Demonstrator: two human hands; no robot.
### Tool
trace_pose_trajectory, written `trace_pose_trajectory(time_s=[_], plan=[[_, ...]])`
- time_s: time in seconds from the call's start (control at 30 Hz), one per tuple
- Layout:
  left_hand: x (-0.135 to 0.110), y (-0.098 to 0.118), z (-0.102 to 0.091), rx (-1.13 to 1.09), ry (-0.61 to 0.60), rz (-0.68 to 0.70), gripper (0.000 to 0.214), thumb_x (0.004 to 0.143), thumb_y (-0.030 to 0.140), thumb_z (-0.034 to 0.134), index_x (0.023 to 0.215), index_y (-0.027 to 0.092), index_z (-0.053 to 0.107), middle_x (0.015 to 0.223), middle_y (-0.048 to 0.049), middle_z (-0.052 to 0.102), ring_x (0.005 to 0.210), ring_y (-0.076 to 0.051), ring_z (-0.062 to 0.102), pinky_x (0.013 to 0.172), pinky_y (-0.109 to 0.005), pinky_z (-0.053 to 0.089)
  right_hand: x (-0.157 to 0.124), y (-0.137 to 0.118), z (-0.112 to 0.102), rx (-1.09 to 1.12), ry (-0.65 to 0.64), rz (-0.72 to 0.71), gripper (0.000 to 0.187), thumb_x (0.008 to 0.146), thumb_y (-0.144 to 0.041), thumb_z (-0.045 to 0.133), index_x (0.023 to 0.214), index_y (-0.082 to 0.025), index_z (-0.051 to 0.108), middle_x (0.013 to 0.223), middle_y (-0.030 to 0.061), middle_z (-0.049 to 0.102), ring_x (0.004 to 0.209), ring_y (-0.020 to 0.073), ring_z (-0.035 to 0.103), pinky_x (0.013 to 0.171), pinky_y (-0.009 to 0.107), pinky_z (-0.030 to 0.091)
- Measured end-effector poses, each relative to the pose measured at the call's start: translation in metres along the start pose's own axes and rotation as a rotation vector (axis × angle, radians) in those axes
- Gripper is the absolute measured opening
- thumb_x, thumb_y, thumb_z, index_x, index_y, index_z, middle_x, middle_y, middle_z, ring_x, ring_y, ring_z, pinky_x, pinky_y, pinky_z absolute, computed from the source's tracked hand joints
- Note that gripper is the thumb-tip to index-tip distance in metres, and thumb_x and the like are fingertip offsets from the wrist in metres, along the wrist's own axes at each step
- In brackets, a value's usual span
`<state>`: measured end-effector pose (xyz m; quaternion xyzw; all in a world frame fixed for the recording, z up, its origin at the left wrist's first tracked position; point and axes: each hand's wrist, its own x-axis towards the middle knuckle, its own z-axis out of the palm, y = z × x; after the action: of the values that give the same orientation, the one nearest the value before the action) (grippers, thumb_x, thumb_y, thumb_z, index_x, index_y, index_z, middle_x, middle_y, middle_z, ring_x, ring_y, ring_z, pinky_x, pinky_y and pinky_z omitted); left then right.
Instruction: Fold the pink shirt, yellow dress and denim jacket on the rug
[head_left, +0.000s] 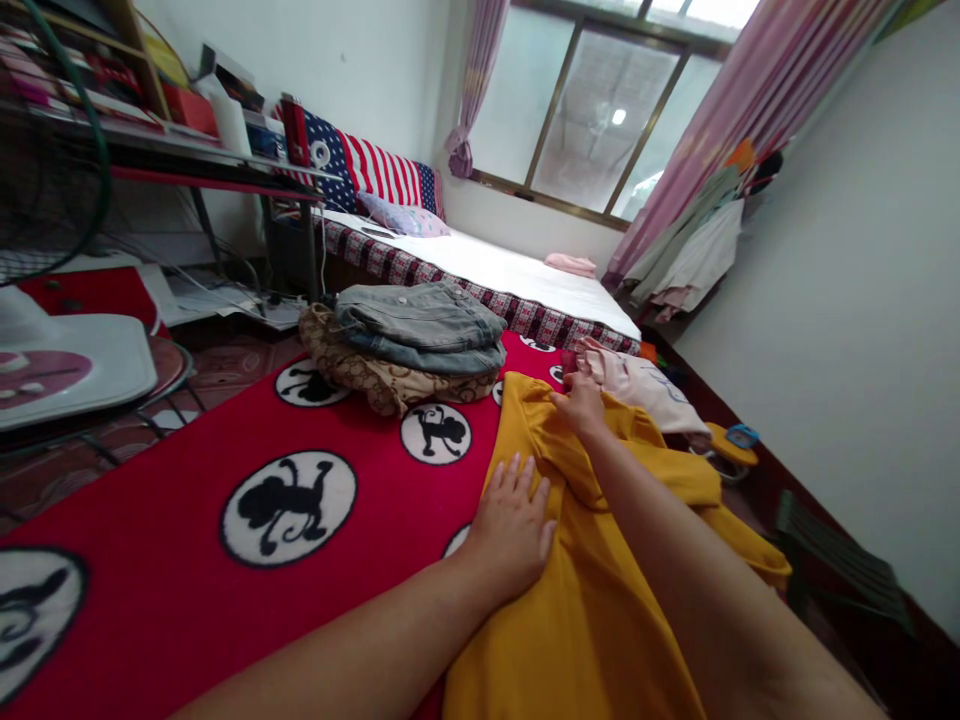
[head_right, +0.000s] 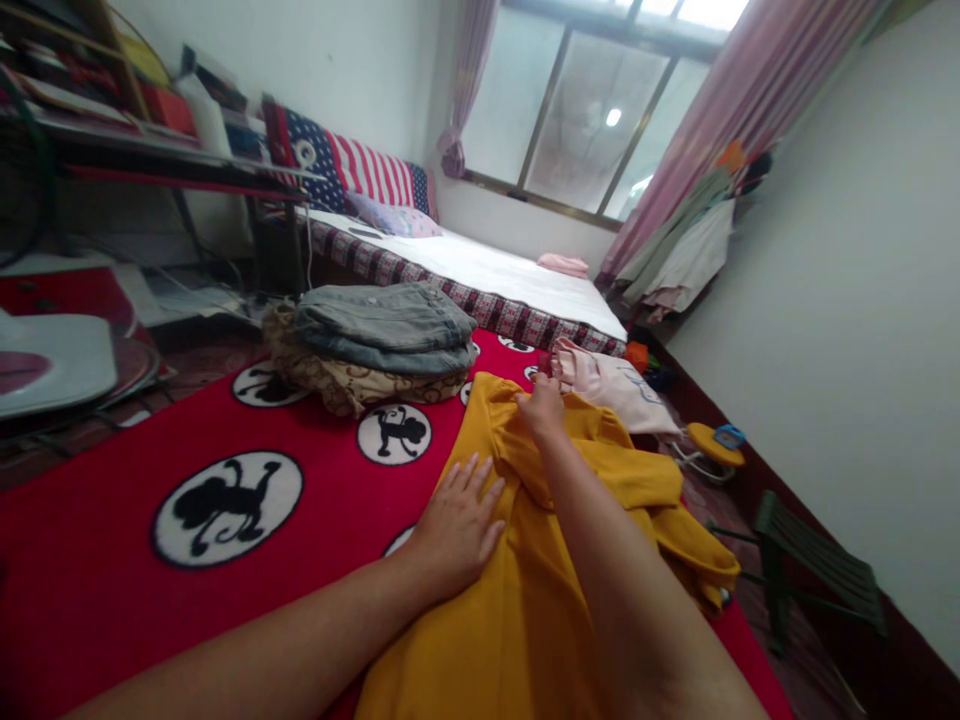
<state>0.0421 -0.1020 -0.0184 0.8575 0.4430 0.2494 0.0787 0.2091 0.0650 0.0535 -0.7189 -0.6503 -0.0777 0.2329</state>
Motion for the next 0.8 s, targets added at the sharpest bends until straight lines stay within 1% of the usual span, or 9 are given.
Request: trace_pose_trajectory(time_s=[0.1, 0.17, 0.27, 0.37, 0.43, 0.57, 0.63, 0.73, 0.8], plan=[[0.0, 0.0, -0.001, 0.003, 0.001, 0.001, 0.054, 0.093, 0.044, 0.04, 0.139, 0.016, 0.049, 0.151, -0.016, 0.036, 0.143, -0.035, 0.025, 0.116, -0.052, 0.023, 0.0, -0.003, 0.008, -0.002, -0.066, 0.06, 0.053, 0.079, -0.043, 0.065, 0.125, -0.017, 0.057, 0.118, 0.0158, 0.063, 0.109, 0.029, 0.06, 0.089, 0.039, 0.049], [0.0, 0.0, -0.002, -0.002, 0.001, 0.0, 0.053, 0.094, 0.043, 0.04, 0.139, 0.017, 0.049, 0.151, -0.0153, 0.037, 0.143, -0.035, 0.026, 0.116, -0.052, 0.023, 0.002, -0.007, 0.013, 0.04, -0.138, -0.02, 0.058, 0.081, -0.039, 0.065, 0.132, -0.016, 0.052, 0.123, 0.0152, 0.062, 0.113, 0.0273, 0.059, 0.095, 0.038, 0.047], [0.001, 0.0, -0.003, -0.015, -0.01, 0.002, 0.052, 0.094, 0.043, 0.04, 0.139, 0.019, 0.048, 0.15, -0.0143, 0.038, 0.142, -0.034, 0.026, 0.116, -0.051, 0.024, 0.0, -0.01, 0.027, 0.087, -0.221, -0.164, 0.048, 0.087, -0.027, 0.057, 0.134, -0.019, 0.052, 0.133, 0.0111, 0.058, 0.121, 0.0226, 0.055, 0.103, 0.037, 0.042], [0.001, -0.001, -0.005, -0.019, -0.027, 0.011, 0.053, 0.093, 0.043, 0.041, 0.14, 0.019, 0.048, 0.151, -0.0139, 0.037, 0.143, -0.032, 0.026, 0.117, -0.05, 0.023, -0.007, -0.013, 0.04, 0.083, -0.292, -0.224, 0.039, 0.091, -0.023, 0.048, 0.13, -0.023, 0.058, 0.143, 0.0092, 0.049, 0.132, 0.0248, 0.046, 0.107, 0.042, 0.039], [0.002, -0.002, -0.007, -0.018, -0.038, 0.014, 0.053, 0.093, 0.043, 0.041, 0.139, 0.019, 0.048, 0.152, -0.0138, 0.037, 0.143, -0.031, 0.026, 0.117, -0.05, 0.022, -0.01, -0.014, 0.04, 0.083, -0.34, -0.251, 0.038, 0.091, -0.021, 0.048, 0.127, -0.022, 0.061, 0.145, 0.0103, 0.046, 0.134, 0.0263, 0.043, 0.108, 0.043, 0.038], [0.003, -0.004, -0.011, -0.048, -0.055, 0.007, 0.052, 0.092, 0.042, 0.044, 0.137, 0.018, 0.051, 0.151, -0.0134, 0.037, 0.143, -0.031, 0.027, 0.118, -0.049, 0.021, -0.019, -0.016, 0.022, 0.101, -0.388, -0.281, 0.037, 0.086, -0.018, 0.055, 0.123, -0.018, 0.064, 0.136, 0.0115, 0.056, 0.123, 0.0231, 0.054, 0.105, 0.035, 0.041], [0.004, -0.005, -0.014, -0.099, -0.048, 0.005, 0.049, 0.091, 0.039, 0.048, 0.134, 0.017, 0.053, 0.15, -0.0123, 0.04, 0.142, -0.03, 0.029, 0.118, -0.048, 0.022, -0.035, -0.013, 0.008, 0.129, -0.342, -0.269, 0.039, 0.086, -0.018, 0.055, 0.124, -0.015, 0.061, 0.13, 0.0124, 0.059, 0.118, 0.0218, 0.056, 0.104, 0.034, 0.042], [0.009, -0.009, -0.015, -0.255, 0.016, -0.023, 0.037, 0.09, 0.029, 0.05, 0.123, 0.016, 0.062, 0.141, -0.0101, 0.052, 0.137, -0.026, 0.039, 0.116, -0.044, 0.027, -0.079, -0.005, -0.014, 0.259, -0.159, -0.288, 0.034, 0.084, -0.016, 0.054, 0.117, -0.015, 0.063, 0.117, 0.011, 0.065, 0.109, 0.0207, 0.06, 0.1, 0.035, 0.045], [0.013, -0.012, -0.014, -0.42, 0.095, -0.07, 0.032, 0.09, 0.02, 0.048, 0.115, 0.015, 0.066, 0.129, -0.0088, 0.062, 0.127, -0.022, 0.051, 0.112, -0.037, 0.036, -0.117, 0.001, -0.031, 0.373, -0.086, -0.366, 0.028, 0.083, -0.013, 0.052, 0.107, -0.018, 0.066, 0.109, 0.0094, 0.066, 0.104, 0.0196, 0.061, 0.096, 0.034, 0.047]])
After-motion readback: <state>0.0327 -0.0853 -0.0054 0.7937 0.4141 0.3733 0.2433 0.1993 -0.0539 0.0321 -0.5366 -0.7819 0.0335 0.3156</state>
